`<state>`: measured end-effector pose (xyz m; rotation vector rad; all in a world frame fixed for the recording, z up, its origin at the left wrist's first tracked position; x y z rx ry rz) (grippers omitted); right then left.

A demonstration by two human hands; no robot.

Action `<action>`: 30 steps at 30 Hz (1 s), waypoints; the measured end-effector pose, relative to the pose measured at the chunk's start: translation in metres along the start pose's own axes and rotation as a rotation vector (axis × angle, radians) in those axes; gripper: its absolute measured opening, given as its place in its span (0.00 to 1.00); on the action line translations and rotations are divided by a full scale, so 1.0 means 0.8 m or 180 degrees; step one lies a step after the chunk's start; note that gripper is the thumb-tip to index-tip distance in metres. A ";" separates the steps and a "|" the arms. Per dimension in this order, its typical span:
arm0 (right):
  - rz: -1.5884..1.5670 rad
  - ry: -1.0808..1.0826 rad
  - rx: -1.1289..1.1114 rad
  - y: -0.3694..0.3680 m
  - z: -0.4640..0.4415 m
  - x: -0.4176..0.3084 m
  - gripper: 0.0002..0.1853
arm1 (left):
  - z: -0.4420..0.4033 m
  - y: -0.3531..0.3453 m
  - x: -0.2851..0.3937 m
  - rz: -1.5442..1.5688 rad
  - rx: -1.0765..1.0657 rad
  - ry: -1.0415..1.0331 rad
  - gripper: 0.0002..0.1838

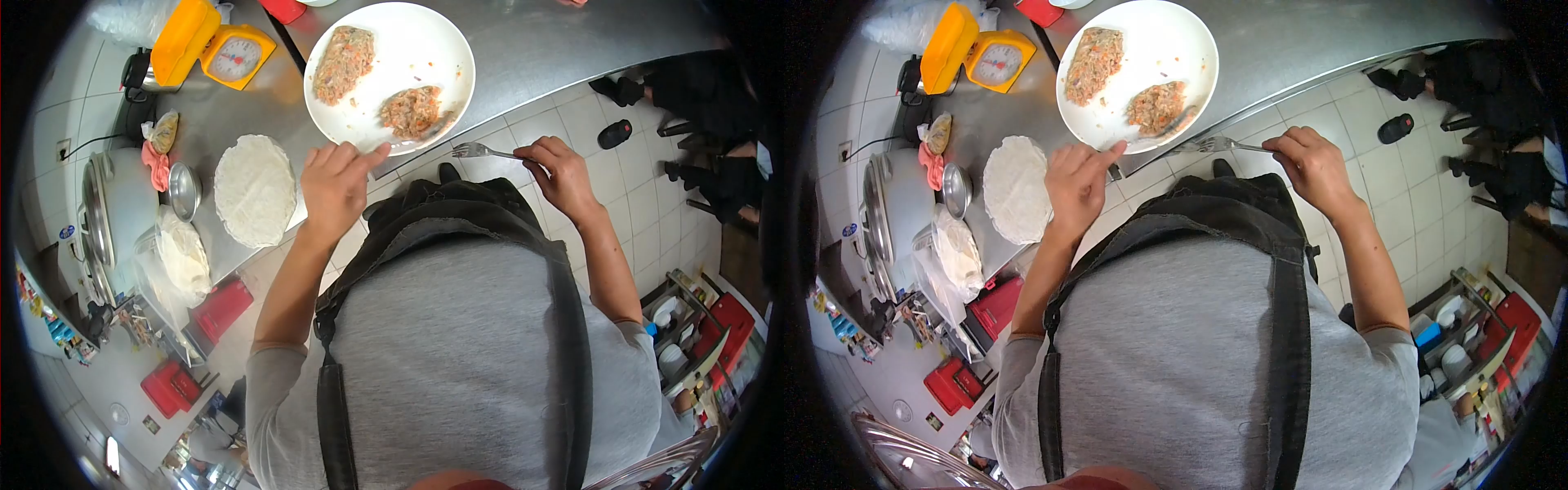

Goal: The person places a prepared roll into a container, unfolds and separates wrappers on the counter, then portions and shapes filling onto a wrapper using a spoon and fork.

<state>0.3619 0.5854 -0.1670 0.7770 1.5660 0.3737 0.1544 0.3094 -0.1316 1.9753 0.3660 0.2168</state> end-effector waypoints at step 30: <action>0.0374 0.0877 0.0480 0.020 -0.104 -0.030 0.10 | -0.009 0.009 -0.050 0.0050 -0.0782 0.0547 0.12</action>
Point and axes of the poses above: each hand's wrist, its own z-axis away from the middle knuckle, its own y-axis out of the back of the hand, x = y × z, the point moved 1 cm from there along -z, towards the middle knuckle, and after that the axes turned 15 degrees about -z, right-handed, at the moved point
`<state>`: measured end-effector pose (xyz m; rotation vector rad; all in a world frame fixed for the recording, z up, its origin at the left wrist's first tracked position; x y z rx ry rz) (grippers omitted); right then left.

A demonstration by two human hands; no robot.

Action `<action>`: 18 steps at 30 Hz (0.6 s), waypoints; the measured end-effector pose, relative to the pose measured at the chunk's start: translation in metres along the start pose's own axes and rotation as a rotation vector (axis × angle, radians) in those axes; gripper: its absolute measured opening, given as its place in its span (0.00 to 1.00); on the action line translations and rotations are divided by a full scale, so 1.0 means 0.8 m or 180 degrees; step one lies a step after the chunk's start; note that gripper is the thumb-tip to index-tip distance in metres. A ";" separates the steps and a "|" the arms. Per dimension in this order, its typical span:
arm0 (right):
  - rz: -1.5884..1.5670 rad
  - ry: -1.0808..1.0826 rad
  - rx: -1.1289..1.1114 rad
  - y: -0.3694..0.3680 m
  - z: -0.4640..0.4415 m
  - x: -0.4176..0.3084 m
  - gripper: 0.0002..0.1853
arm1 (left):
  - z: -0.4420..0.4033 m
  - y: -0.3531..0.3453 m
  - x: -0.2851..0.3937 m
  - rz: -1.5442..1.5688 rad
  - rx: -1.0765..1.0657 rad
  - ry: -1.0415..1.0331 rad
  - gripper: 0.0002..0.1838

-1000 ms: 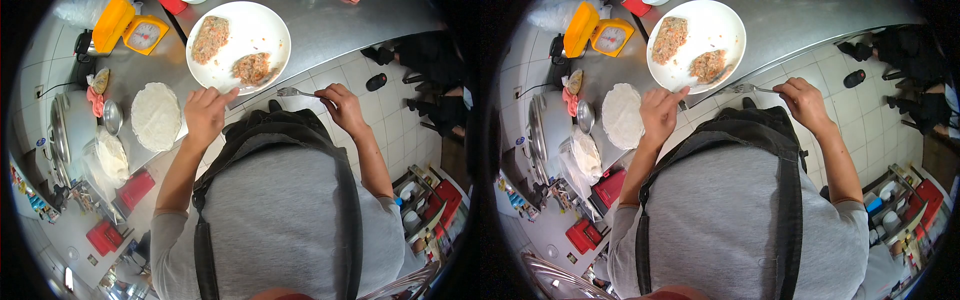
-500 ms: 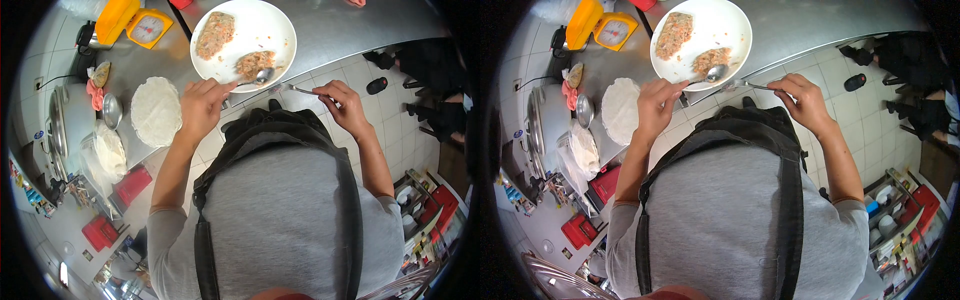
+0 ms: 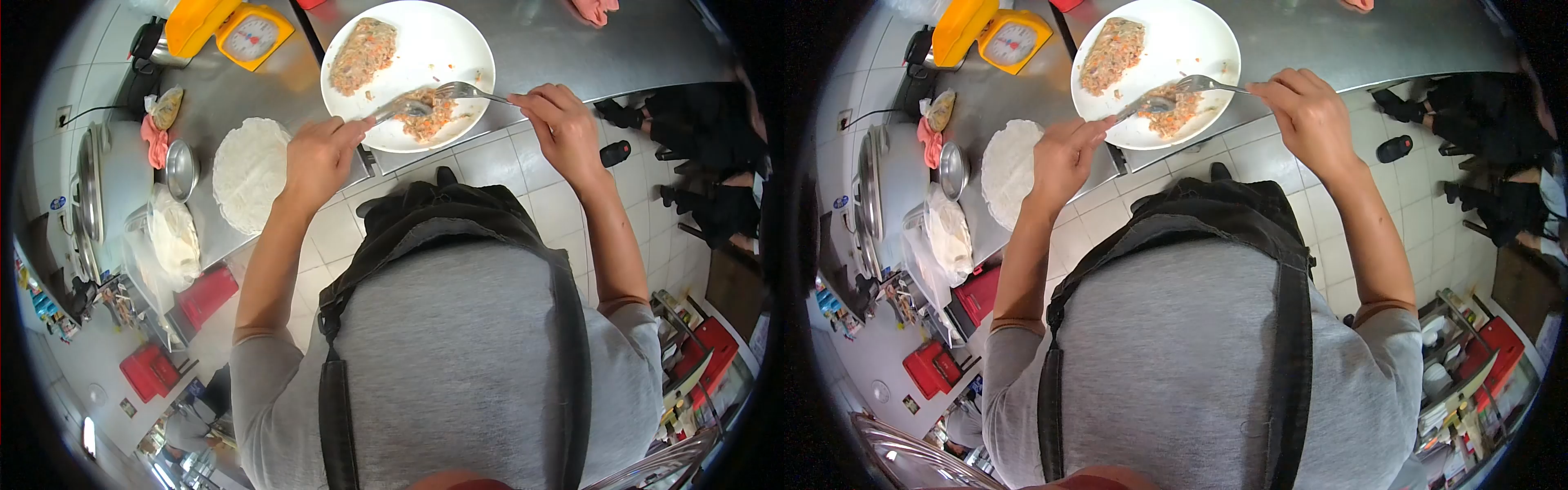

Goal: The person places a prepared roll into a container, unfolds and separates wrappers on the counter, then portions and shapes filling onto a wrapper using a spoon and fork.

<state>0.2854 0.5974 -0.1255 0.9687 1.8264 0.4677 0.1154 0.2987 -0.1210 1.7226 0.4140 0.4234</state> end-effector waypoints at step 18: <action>0.0639 0.0129 -0.0354 0.015 -0.021 0.045 0.15 | -0.012 0.010 -0.007 0.0245 -0.0088 0.0173 0.11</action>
Point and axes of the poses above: each hand's wrist, its own z-axis away from the middle knuckle, its own y-axis out of the back of the hand, x = y × z, the point moved 1 cm from there along -z, towards the middle knuckle, and after that the axes turned 15 degrees about -z, right-handed, at the moved point
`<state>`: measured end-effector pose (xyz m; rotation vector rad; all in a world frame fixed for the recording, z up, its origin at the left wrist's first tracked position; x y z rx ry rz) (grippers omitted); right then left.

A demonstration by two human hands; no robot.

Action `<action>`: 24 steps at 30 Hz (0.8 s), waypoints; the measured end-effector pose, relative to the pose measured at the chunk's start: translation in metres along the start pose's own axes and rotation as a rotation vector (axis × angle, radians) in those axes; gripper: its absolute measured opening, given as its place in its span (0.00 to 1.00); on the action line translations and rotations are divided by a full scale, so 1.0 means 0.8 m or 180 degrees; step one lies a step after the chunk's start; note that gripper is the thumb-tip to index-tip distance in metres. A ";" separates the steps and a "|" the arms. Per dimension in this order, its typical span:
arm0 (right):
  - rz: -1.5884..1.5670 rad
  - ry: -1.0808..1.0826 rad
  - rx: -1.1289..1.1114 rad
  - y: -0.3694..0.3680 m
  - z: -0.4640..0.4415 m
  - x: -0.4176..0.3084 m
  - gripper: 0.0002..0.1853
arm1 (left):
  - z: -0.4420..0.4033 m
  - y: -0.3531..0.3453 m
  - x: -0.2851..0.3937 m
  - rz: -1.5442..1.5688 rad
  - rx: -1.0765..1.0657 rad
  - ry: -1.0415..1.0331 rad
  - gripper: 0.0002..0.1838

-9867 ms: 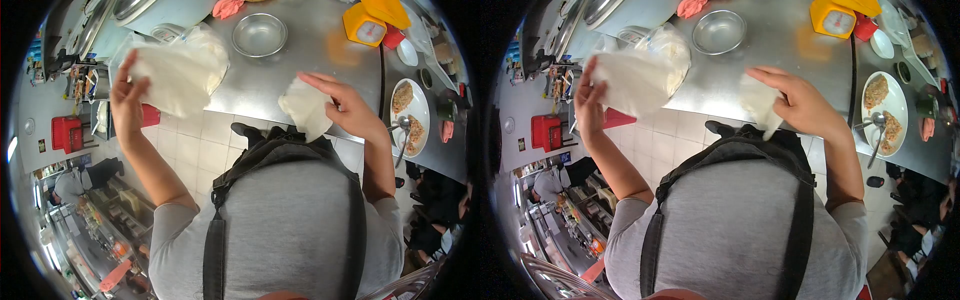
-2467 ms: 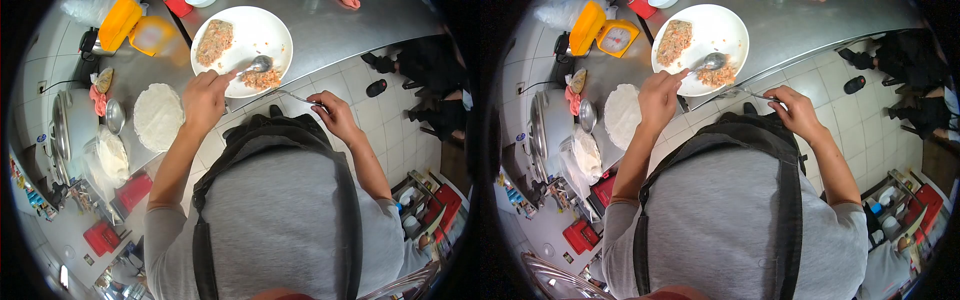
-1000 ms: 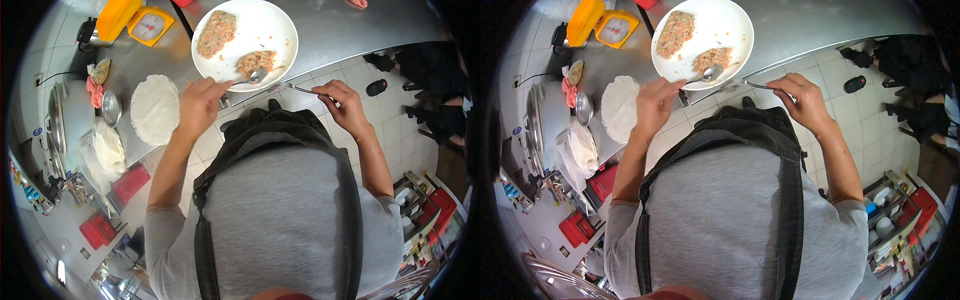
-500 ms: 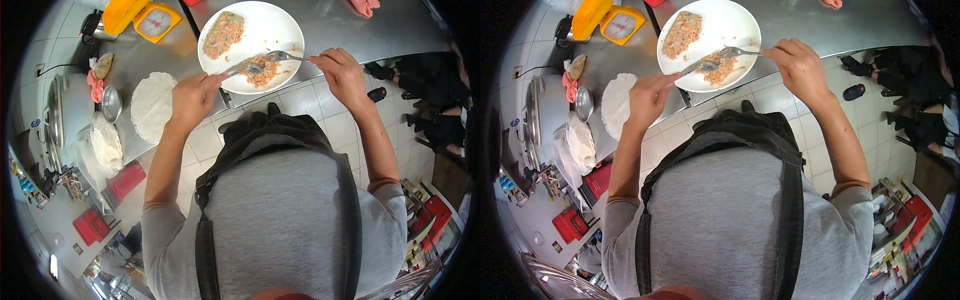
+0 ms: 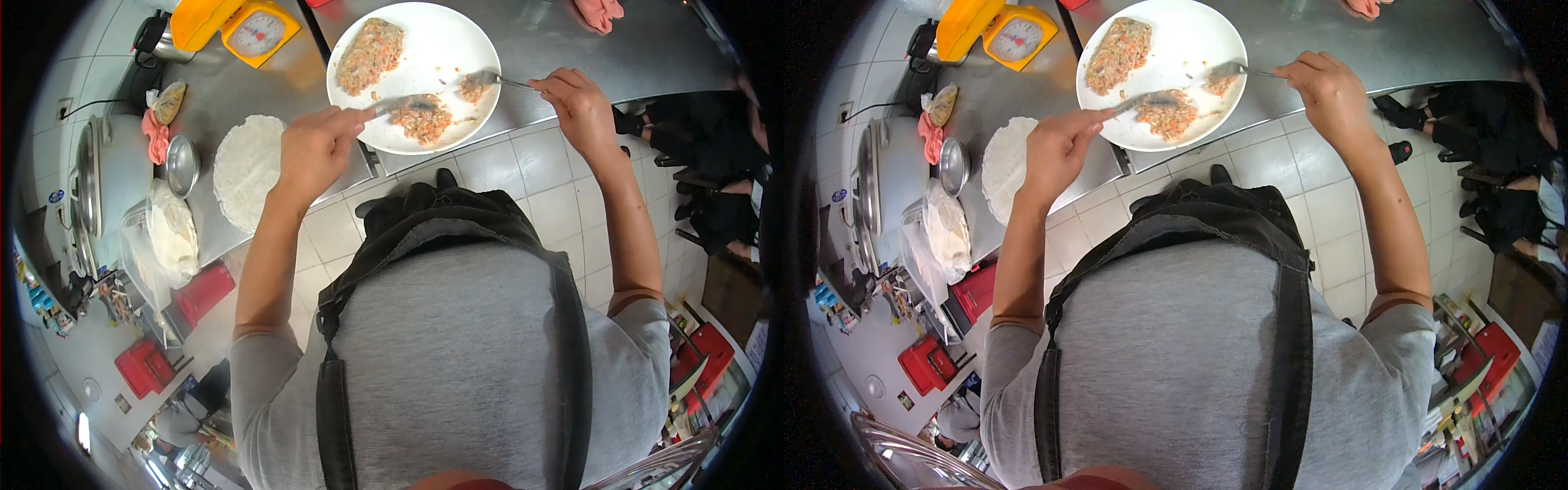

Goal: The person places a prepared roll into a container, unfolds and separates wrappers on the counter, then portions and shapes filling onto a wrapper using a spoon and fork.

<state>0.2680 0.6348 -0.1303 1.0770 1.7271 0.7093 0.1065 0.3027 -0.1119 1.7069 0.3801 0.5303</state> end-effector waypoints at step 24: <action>-0.1229 -0.0818 -0.0531 -0.042 0.016 -0.051 0.08 | 0.034 -0.062 0.020 0.1208 -0.0407 0.1098 0.11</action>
Point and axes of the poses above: each hand's wrist, its own z-axis away from the middle knuckle, its own y-axis out of the back of the hand, x = y × z, the point moved 1 cm from there along -z, towards the middle knuckle, and after that the axes turned 15 degrees about -z, right-handed, at the moved point
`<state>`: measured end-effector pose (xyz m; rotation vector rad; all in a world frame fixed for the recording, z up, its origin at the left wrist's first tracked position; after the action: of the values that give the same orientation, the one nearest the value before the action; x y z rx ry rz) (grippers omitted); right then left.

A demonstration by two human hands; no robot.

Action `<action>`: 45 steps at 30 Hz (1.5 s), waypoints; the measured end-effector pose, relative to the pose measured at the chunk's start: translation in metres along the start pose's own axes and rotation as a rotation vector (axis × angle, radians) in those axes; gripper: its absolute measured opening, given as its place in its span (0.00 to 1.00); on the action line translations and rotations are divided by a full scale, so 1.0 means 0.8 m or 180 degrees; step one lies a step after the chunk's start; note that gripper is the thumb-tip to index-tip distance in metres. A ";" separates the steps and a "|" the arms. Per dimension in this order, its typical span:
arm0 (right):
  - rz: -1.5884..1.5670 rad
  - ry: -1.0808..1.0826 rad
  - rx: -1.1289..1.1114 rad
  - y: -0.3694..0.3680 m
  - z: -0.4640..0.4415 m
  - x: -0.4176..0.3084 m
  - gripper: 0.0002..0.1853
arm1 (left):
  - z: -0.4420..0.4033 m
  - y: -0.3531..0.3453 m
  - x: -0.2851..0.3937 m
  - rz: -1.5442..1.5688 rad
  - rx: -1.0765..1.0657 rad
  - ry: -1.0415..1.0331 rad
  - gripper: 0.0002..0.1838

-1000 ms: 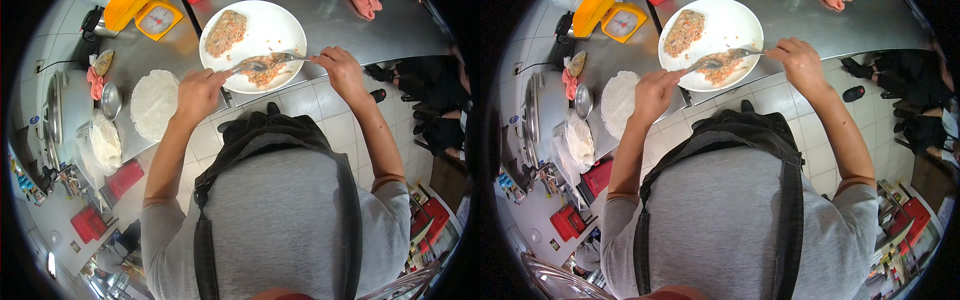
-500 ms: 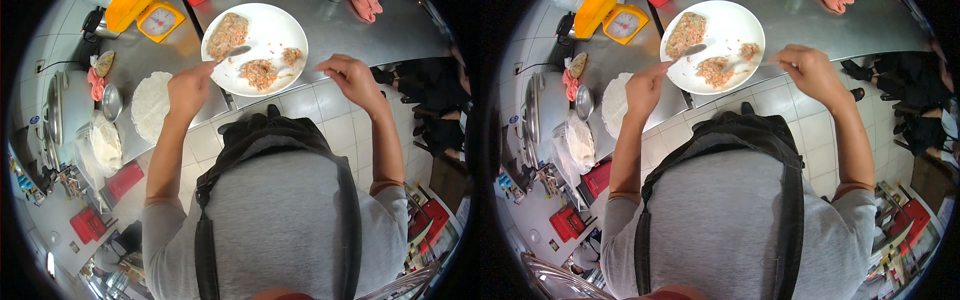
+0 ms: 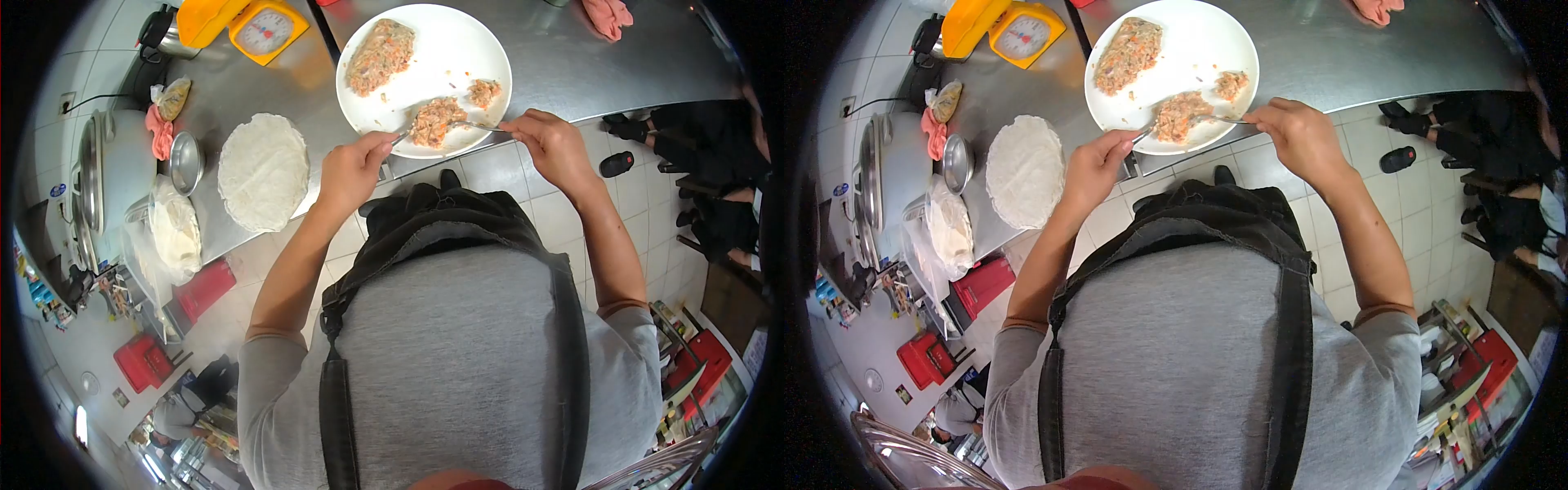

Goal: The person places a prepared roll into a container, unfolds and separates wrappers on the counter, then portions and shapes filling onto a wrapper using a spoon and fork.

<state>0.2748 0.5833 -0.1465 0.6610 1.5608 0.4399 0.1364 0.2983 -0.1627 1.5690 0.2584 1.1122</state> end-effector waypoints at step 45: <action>-0.1483 -0.0646 0.2281 0.041 0.040 -0.044 0.12 | -0.168 0.292 -0.172 -0.1646 0.1936 0.0485 0.14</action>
<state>0.3115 0.5824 -0.1020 0.8128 1.6036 -0.5488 -0.1279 0.2131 -0.0438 1.7876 1.1224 0.7705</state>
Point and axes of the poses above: each hand's wrist, its own z-axis away from the middle knuckle, its own y-axis out of the back of the hand, x = y × z, the point moved 1 cm from there along -z, towards the middle knuckle, and after that the axes turned 15 degrees about -z, right-handed, at the moved point
